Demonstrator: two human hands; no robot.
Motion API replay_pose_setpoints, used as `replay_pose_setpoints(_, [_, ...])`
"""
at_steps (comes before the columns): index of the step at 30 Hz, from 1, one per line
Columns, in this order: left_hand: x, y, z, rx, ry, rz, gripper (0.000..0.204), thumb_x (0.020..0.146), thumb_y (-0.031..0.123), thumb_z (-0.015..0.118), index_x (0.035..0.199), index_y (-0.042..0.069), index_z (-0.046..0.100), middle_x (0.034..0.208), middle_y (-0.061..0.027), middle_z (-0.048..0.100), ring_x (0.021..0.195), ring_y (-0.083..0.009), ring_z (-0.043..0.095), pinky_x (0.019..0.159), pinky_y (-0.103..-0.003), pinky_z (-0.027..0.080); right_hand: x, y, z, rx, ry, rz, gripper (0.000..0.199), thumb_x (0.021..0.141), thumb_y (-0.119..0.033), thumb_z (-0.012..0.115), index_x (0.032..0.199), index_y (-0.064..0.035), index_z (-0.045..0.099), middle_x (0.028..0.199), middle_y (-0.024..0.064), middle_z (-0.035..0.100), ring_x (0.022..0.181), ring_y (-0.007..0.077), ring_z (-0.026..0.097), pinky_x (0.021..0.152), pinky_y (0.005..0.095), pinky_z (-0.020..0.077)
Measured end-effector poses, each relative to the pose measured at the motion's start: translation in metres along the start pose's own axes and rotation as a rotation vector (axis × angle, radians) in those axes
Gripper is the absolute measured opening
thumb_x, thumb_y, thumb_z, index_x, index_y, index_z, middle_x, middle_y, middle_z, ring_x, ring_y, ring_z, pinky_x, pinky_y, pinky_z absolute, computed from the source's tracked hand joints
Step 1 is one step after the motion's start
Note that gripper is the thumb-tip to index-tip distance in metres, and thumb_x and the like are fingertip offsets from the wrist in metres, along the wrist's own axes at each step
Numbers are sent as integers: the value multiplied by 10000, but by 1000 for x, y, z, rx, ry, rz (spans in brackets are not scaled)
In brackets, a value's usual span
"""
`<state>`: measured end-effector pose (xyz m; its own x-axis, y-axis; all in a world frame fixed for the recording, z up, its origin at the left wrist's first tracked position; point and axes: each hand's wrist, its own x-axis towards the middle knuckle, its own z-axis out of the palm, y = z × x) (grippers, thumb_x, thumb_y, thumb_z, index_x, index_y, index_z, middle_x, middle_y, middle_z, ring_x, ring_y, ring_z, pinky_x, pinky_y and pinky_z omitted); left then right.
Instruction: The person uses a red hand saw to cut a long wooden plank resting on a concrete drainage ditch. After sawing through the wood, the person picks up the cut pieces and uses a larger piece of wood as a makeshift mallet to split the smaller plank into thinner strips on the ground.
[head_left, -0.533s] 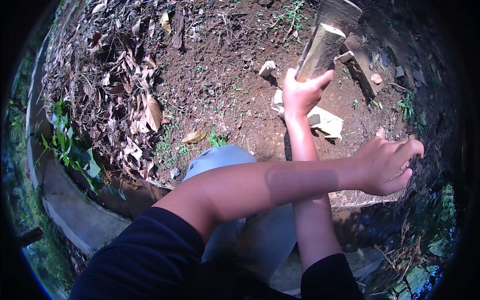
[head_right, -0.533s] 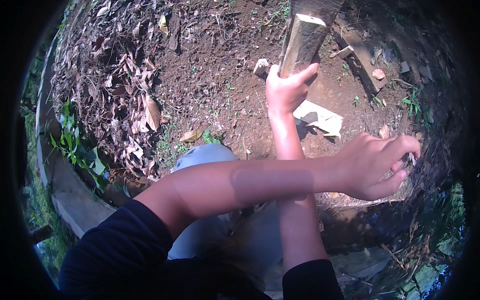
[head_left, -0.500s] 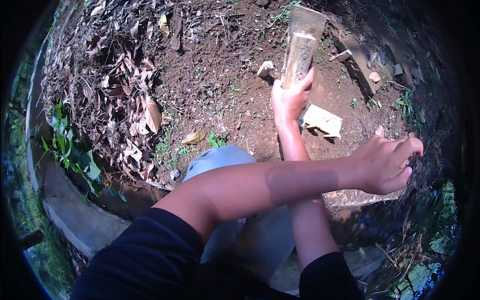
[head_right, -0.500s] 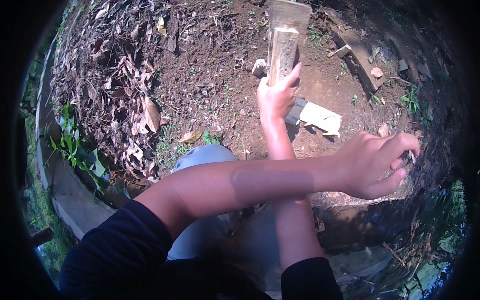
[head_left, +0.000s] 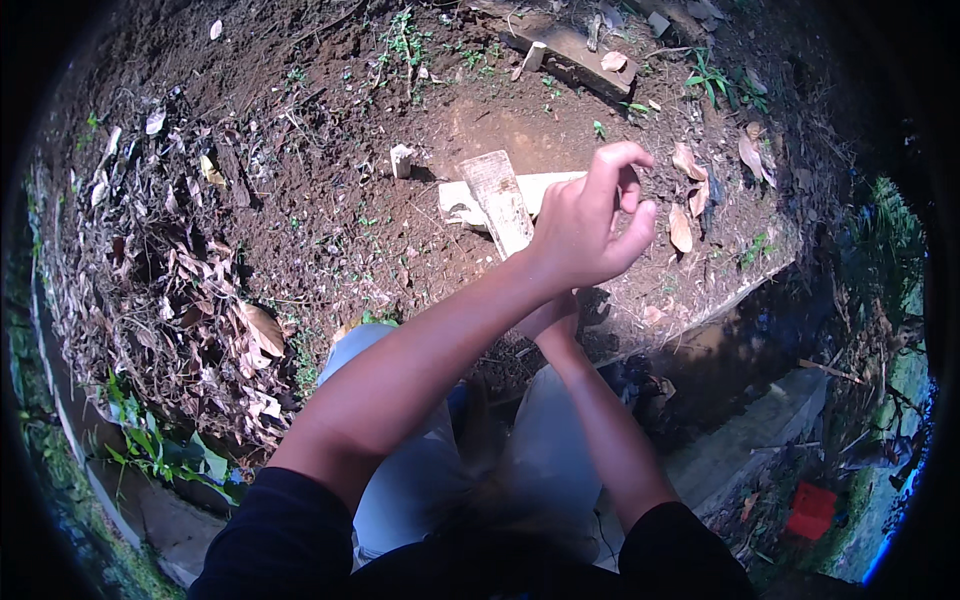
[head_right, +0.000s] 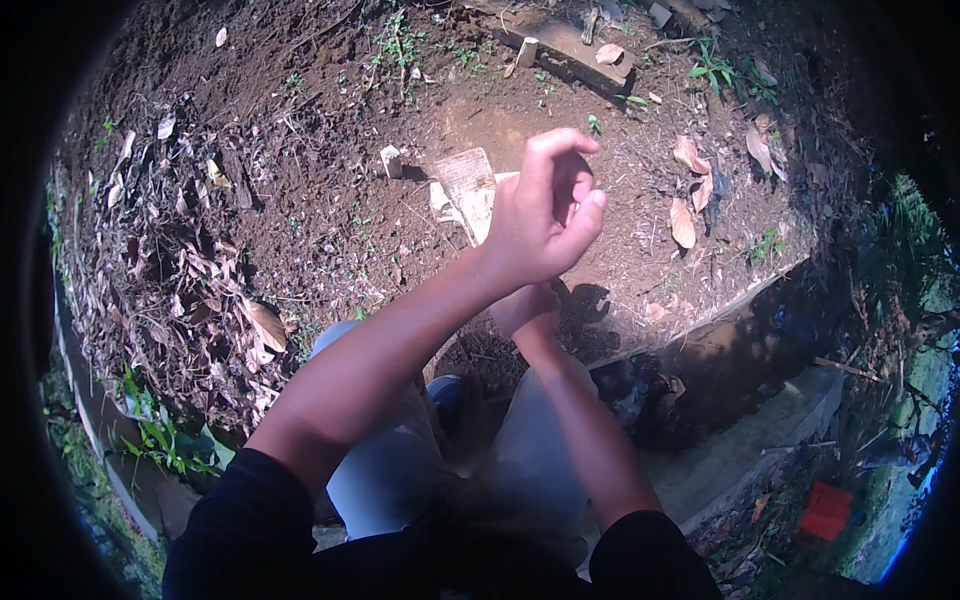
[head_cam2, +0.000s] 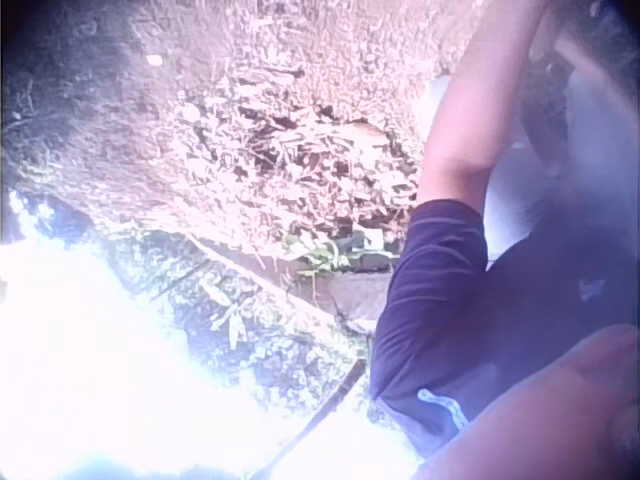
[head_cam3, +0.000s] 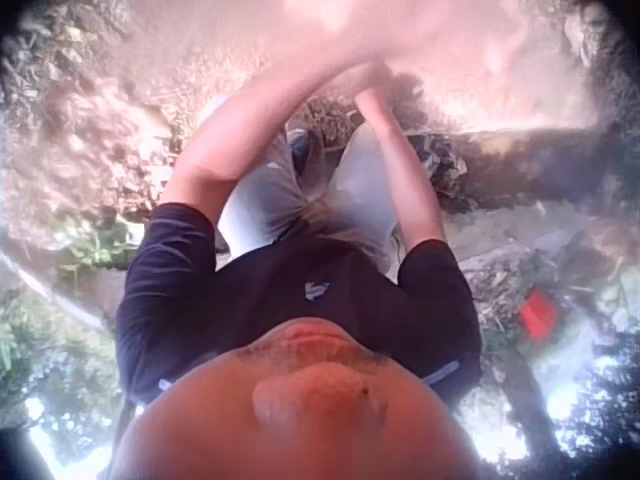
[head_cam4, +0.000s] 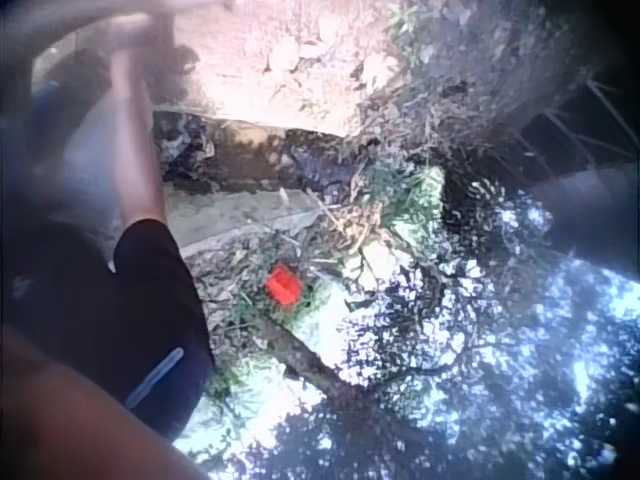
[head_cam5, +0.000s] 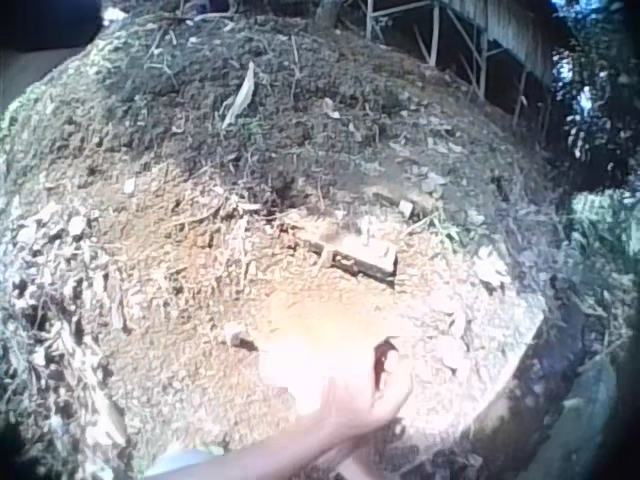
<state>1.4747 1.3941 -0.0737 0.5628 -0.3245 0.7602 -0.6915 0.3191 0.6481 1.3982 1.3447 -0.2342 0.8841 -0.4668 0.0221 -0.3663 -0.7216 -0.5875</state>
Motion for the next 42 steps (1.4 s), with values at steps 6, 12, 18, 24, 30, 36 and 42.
replay_pose_setpoints(6, [31, -63, -76, 145, 232, -281, 279, 919, 139, 615, 1162, 31, 528, 796, -35, 581, 642, -85, 528, 590, -262, 450, -27, 43, -24, 210, 164, 422, 813, 750, -218, 725, 1464, -77, 361, 1166, 260, 661, 1080, 438, 650, 905, 483, 520])
replay_pose_setpoints(12, [11, -133, -107, 411, -181, -657, 208, 894, 202, 623, 1042, 57, 631, 875, -67, 667, 766, -157, 644, 721, -322, 512, -66, 81, 9, 1048, 66, 887, 503, 764, -193, 645, 1222, -28, 519, 1038, 127, 676, 578, 152, 544, 529, 310, 471])
replay_pose_setpoints(18, [-9, -180, -108, 512, -433, -780, 281, 862, 196, 661, 1099, 45, 650, 942, -116, 725, 865, -219, 700, 804, -340, 539, -82, 106, 14, 1922, -162, 896, 358, 832, -228, 547, 1122, -19, 560, 982, 66, 660, 468, 24, 370, 453, 230, 359])
replay_pose_setpoints(24, [-34, -241, -73, 531, -693, -841, 387, 800, 201, 742, 1141, 46, 646, 1098, -160, 718, 1015, -276, 693, 900, -363, 530, -87, 118, 11, 1810, -32, 955, 345, 825, -230, 575, 1069, 14, 591, 866, 23, 615, 470, 40, 375, 479, 240, 362])
replay_pose_setpoints(30, [-52, -277, -12, 509, -681, -736, 487, 818, 221, 690, 1274, 65, 620, 1203, -188, 677, 1113, -300, 661, 979, -389, 500, -90, 130, -1, 1863, 61, 971, 383, 819, -221, 569, 1127, 8, 585, 896, 19, 633, 474, 38, 374, 489, 234, 366])
replay_pose_setpoints(36, [-57, -259, 27, 409, -812, -926, 590, 811, 144, 591, 1382, 31, 499, 1200, -201, 680, 1153, -330, 637, 1041, -392, 456, -113, 117, -20, 2217, 71, 938, 416, 814, -206, 556, 1174, 3, 566, 947, 24, 638, 483, 46, 382, 521, 247, 382])
replay_pose_setpoints(42, [-54, -211, 15, 272, -594, -1009, 807, 805, 60, 629, 1510, 42, 236, 1424, -278, 504, 1318, -378, 504, 1134, -426, 357, -128, 18, -46, 2192, 163, 1187, 455, 800, -202, 582, 1201, 10, 557, 821, -5, 528, 514, 75, 394, 537, 262, 391])
